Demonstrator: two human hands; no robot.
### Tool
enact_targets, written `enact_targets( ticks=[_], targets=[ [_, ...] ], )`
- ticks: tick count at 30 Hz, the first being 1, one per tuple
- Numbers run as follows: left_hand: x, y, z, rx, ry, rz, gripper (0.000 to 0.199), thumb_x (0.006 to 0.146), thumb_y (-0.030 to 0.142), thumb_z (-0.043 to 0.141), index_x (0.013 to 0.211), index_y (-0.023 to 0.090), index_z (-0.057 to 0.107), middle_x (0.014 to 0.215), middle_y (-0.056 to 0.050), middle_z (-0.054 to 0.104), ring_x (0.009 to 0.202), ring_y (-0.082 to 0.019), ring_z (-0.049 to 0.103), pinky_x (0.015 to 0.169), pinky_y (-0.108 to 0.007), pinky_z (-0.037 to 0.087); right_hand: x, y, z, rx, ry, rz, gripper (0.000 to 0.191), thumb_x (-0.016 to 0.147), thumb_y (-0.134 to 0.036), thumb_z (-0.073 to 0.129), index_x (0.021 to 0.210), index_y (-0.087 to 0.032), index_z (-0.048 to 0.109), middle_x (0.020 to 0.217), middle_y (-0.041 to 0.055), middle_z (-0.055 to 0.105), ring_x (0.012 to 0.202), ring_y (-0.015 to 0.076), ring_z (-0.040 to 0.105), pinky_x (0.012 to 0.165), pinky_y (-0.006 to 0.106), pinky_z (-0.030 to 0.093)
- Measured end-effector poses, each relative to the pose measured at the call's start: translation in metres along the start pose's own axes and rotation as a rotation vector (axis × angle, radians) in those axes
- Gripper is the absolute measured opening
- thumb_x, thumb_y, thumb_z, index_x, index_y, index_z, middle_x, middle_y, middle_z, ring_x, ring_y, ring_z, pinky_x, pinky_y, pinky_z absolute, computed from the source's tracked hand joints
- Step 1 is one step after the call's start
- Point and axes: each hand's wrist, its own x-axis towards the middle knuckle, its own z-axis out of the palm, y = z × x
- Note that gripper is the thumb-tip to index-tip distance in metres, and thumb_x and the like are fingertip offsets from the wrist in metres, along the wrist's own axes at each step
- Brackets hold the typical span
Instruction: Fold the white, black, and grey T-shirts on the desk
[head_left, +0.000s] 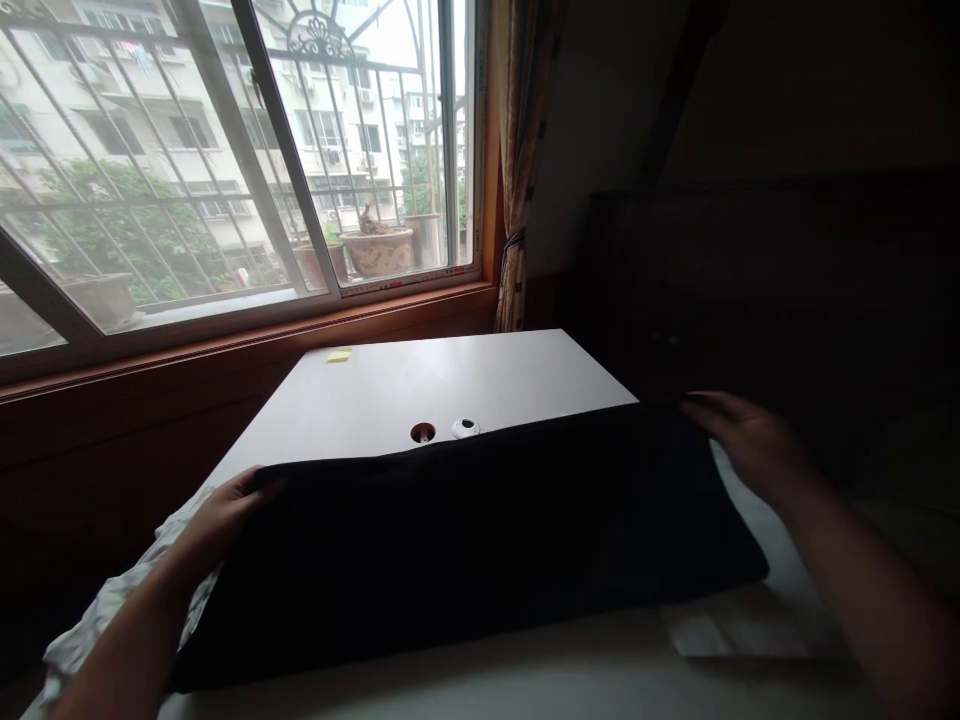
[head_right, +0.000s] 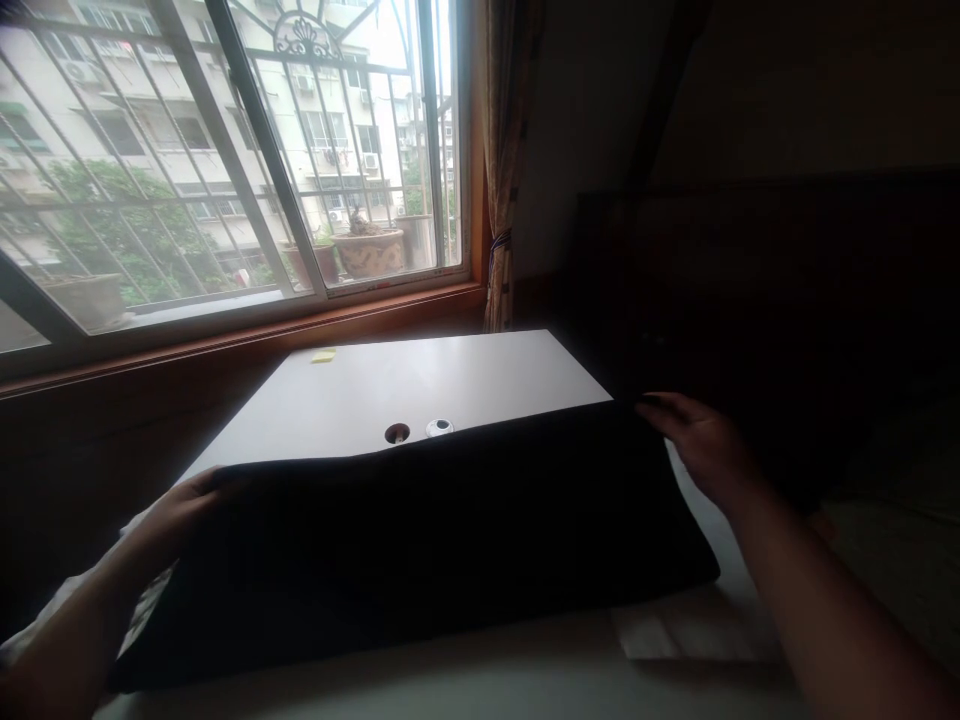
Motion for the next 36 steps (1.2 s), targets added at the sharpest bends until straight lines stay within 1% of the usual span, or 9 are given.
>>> enact_targets(
  ticks=[6, 11, 16, 22, 27, 29, 32, 34, 36],
  targets=[
    [0.060, -0.037, 0.019, 0.045, -0.101, -0.057, 0.062, 0.057, 0.064, 0.088, 0.097, 0.019, 0.074, 0.098, -0.011, 0.080, 0.095, -0.034, 0.076, 0.080, -0.040, 0.063, 0.013, 0.025, 0.057, -0.107, -0.180, 0.077, 0.050, 0.081, -0.058, 0.071, 0.112, -0.020, 0.075, 0.114, 0.0120, 0.076, 0.109, 0.0308, 0.069, 0.098, 0.042, 0.050],
    [0.078, -0.059, 0.014, 0.083, -0.090, -0.042, 0.081, 0.060, 0.064, 0.088, 0.126, 0.022, 0.067, 0.114, -0.011, 0.077, 0.103, -0.034, 0.074, 0.085, -0.042, 0.063, 0.012, 0.047, 0.084, -0.150, -0.270, 0.100, 0.046, 0.083, -0.056, 0.065, 0.113, -0.021, 0.073, 0.109, 0.0104, 0.076, 0.100, 0.0309, 0.071, 0.088, 0.042, 0.053],
    [0.071, -0.053, 0.014, 0.113, -0.022, 0.044, 0.072, 0.058, 0.067, 0.086, 0.113, 0.023, 0.074, 0.118, -0.012, 0.076, 0.116, -0.038, 0.069, 0.093, -0.045, 0.060, 0.018, 0.056, 0.094, -0.176, -0.256, 0.073, 0.051, 0.083, -0.057, 0.064, 0.121, -0.023, 0.070, 0.108, 0.0105, 0.073, 0.098, 0.0302, 0.069, 0.085, 0.042, 0.052],
    [0.056, -0.033, -0.002, -0.033, -0.042, 0.019, 0.062, 0.064, 0.061, 0.086, 0.112, 0.024, 0.072, 0.108, -0.008, 0.079, 0.101, -0.033, 0.075, 0.086, -0.041, 0.063, 0.028, 0.056, 0.094, -0.081, -0.169, 0.000, 0.052, 0.086, -0.058, 0.064, 0.127, -0.025, 0.066, 0.099, 0.0071, 0.073, 0.090, 0.0280, 0.070, 0.080, 0.040, 0.052],
    [0.073, -0.037, -0.001, 0.149, 0.026, 0.043, 0.059, 0.068, 0.059, 0.078, 0.113, 0.023, 0.070, 0.103, -0.008, 0.078, 0.099, -0.032, 0.075, 0.084, -0.041, 0.063, 0.035, 0.063, 0.104, -0.189, -0.130, -0.018, 0.051, 0.085, -0.056, 0.062, 0.124, -0.023, 0.066, 0.096, 0.0065, 0.072, 0.084, 0.0260, 0.068, 0.075, 0.038, 0.052],
    [0.083, -0.047, 0.009, 0.390, 0.124, 0.110, 0.051, 0.074, 0.051, 0.068, 0.116, 0.020, 0.069, 0.104, -0.010, 0.074, 0.101, -0.033, 0.072, 0.091, -0.048, 0.060, 0.036, 0.065, 0.111, -0.267, -0.167, -0.024, 0.049, 0.084, -0.052, 0.061, 0.124, -0.023, 0.066, 0.095, 0.0063, 0.073, 0.081, 0.0252, 0.068, 0.074, 0.038, 0.052],
    [0.089, -0.059, 0.032, 0.761, 0.340, 0.400, 0.045, 0.085, 0.037, 0.053, 0.122, 0.018, 0.068, 0.118, -0.015, 0.066, 0.117, -0.036, 0.063, 0.108, -0.058, 0.046, 0.033, 0.067, 0.122, -0.324, -0.188, -0.043, 0.045, 0.083, -0.047, 0.062, 0.122, -0.025, 0.066, 0.095, 0.0057, 0.074, 0.081, 0.0251, 0.068, 0.076, 0.038, 0.053],
    [0.085, -0.060, 0.050, 0.878, 0.331, 0.616, 0.043, 0.092, 0.035, 0.047, 0.127, 0.019, 0.066, 0.129, -0.016, 0.062, 0.130, -0.036, 0.054, 0.114, -0.057, 0.040, 0.032, 0.067, 0.126, -0.333, -0.182, -0.052, 0.044, 0.084, -0.045, 0.060, 0.122, -0.025, 0.066, 0.097, 0.0058, 0.073, 0.083, 0.0252, 0.068, 0.078, 0.039, 0.053],
    [0.079, -0.055, 0.068, 0.923, 0.232, 0.736, 0.042, 0.096, 0.035, 0.045, 0.132, 0.023, 0.064, 0.137, -0.014, 0.060, 0.136, -0.035, 0.049, 0.115, -0.053, 0.041, 0.031, 0.066, 0.127, -0.342, -0.176, -0.066, 0.045, 0.086, -0.045, 0.058, 0.125, -0.024, 0.065, 0.099, 0.0063, 0.073, 0.084, 0.0252, 0.068, 0.080, 0.039, 0.053]
  ],
)
